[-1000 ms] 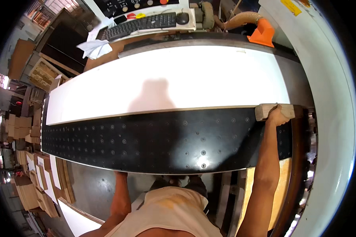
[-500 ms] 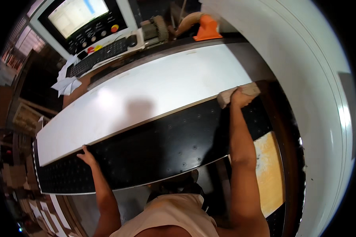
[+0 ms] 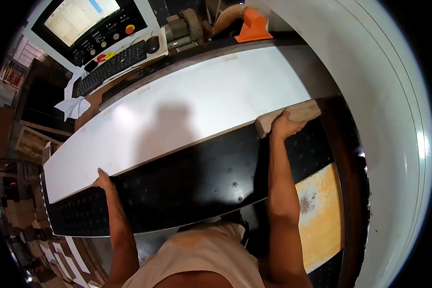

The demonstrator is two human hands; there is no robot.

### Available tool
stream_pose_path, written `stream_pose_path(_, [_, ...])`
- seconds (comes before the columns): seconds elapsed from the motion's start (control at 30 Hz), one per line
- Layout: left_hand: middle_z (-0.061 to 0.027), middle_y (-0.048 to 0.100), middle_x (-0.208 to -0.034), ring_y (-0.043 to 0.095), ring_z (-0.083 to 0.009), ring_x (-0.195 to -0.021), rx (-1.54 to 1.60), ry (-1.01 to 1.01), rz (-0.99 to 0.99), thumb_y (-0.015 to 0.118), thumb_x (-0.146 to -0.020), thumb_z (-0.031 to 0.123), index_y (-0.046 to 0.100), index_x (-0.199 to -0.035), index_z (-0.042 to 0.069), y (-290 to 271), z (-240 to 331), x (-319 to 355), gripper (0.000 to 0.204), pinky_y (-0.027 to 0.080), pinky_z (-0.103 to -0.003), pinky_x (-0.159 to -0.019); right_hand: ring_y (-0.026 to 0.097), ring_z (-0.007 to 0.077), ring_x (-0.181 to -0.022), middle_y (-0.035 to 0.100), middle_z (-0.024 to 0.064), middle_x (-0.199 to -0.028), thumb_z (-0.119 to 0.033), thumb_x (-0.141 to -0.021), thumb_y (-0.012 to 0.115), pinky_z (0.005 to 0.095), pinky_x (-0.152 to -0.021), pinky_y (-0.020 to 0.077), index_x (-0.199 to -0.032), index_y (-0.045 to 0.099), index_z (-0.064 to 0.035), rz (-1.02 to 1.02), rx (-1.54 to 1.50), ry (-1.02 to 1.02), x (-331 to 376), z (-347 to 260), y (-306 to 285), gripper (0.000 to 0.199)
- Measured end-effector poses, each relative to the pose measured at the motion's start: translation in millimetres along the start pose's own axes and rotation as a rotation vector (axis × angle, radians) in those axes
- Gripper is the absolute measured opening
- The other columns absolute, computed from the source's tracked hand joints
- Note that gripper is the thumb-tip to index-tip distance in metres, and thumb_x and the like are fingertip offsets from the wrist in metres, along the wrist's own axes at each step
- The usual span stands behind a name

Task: The person places panels onto a processing machine, uses a hand-held tool to work on the edges, uses an air nozzle to clean debris, and stacks the panels on a pallet.

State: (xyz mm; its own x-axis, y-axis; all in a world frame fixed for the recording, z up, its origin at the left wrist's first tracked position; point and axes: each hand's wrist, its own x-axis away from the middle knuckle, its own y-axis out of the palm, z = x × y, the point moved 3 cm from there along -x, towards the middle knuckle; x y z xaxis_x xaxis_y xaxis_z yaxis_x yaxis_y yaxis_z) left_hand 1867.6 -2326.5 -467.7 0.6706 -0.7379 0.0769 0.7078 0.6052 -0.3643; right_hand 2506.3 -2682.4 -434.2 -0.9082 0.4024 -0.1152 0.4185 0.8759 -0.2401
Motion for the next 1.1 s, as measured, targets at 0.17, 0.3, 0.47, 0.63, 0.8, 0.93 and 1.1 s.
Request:
stream_pose_path(0.17, [-0.0379, 0.026, -0.152, 0.046, -0.0425, -0.133, -0.040, -0.017, -0.045, 0.071, -0.092, 0.026, -0.001, -0.150, -0.018, -19, -9, -30, 0.102, 0.039, -0.045, -0.116, 0.040, 0.0467, -0.137, 0.034, 0.0362, -0.149, -0.020, -0.089, 0.074, 0.0476, -0.118, 0.0317, -0.152, 0.020, 0.0141, -0.154, -0.044, -0.006, 46, -16, -10, 0.090])
stream_pose_path(0.3, [-0.0382, 0.023, -0.155, 0.042, -0.0429, -0.137, -0.087, -0.034, -0.010, 0.071, -0.091, 0.026, -0.002, -0.150, -0.018, -9, -6, -24, 0.104, 0.035, -0.045, -0.118, 0.039, 0.0474, -0.138, 0.032, 0.0350, -0.151, -0.022, -0.090, 0.073, 0.0483, -0.118, 0.0323, -0.153, 0.018, 0.0119, -0.170, -0.102, -0.115, 124, -6, -8, 0.091])
stream_pose_path(0.47, [-0.0416, 0.014, -0.157, 0.028, -0.0424, -0.147, -0.121, 0.016, -0.018, 0.071, -0.091, 0.027, -0.007, -0.150, -0.020, -9, -5, -8, 0.109, 0.022, -0.042, -0.124, 0.036, 0.0499, -0.138, 0.030, 0.0361, -0.152, -0.025, -0.092, 0.071, 0.0533, -0.118, 0.0288, -0.155, 0.015, 0.0097, -0.090, 0.044, 0.109, 141, -31, -9, 0.092])
stream_pose_path(0.63, [-0.0350, 0.036, -0.147, 0.051, -0.0348, -0.128, 0.205, 0.236, -0.107, 0.077, -0.086, 0.011, -0.003, -0.149, -0.020, -23, -27, -55, 0.106, 0.042, -0.041, -0.112, 0.034, 0.0497, -0.139, 0.028, 0.0345, -0.153, -0.028, -0.091, 0.072, 0.0538, -0.118, 0.0275, -0.157, 0.010, 0.0070, -0.088, 0.036, 0.175, 120, -27, -8, 0.096])
stream_pose_path(0.8, [-0.0211, 0.063, -0.100, 0.066, -0.0283, -0.084, 0.277, -0.078, 0.009, 0.074, -0.085, 0.001, 0.035, -0.128, -0.022, -46, -22, -141, 0.063, 0.061, -0.042, -0.075, 0.043, 0.0482, -0.136, 0.036, 0.0344, -0.150, -0.026, -0.086, 0.077, 0.0516, -0.115, 0.0361, -0.153, 0.020, 0.0097, -0.040, 0.102, 0.141, 53, -14, 4, 0.095])
stream_pose_path(0.93, [-0.0312, 0.043, -0.134, 0.058, -0.0335, -0.115, 0.217, 0.012, 0.219, 0.079, -0.073, -0.001, 0.019, -0.140, -0.017, 14, -28, -64, 0.092, 0.058, -0.048, -0.094, 0.045, 0.0478, -0.135, 0.042, 0.0348, -0.146, -0.027, -0.083, 0.080, 0.0501, -0.115, 0.0364, -0.151, 0.025, 0.0110, 0.010, 0.152, 0.024, -59, 16, 4, 0.095])
stream_pose_path(1.1, [-0.0285, 0.042, -0.130, 0.055, -0.0325, -0.108, 0.316, 0.067, 0.170, 0.073, -0.072, -0.006, 0.032, -0.130, -0.014, 71, 5, 106, 0.072, 0.051, -0.044, -0.098, 0.042, 0.0469, -0.136, 0.038, 0.0333, -0.148, -0.029, -0.087, 0.077, 0.0521, -0.116, 0.0344, -0.151, 0.024, 0.0103, -0.056, 0.117, 0.075, -101, 10, -6, 0.092])
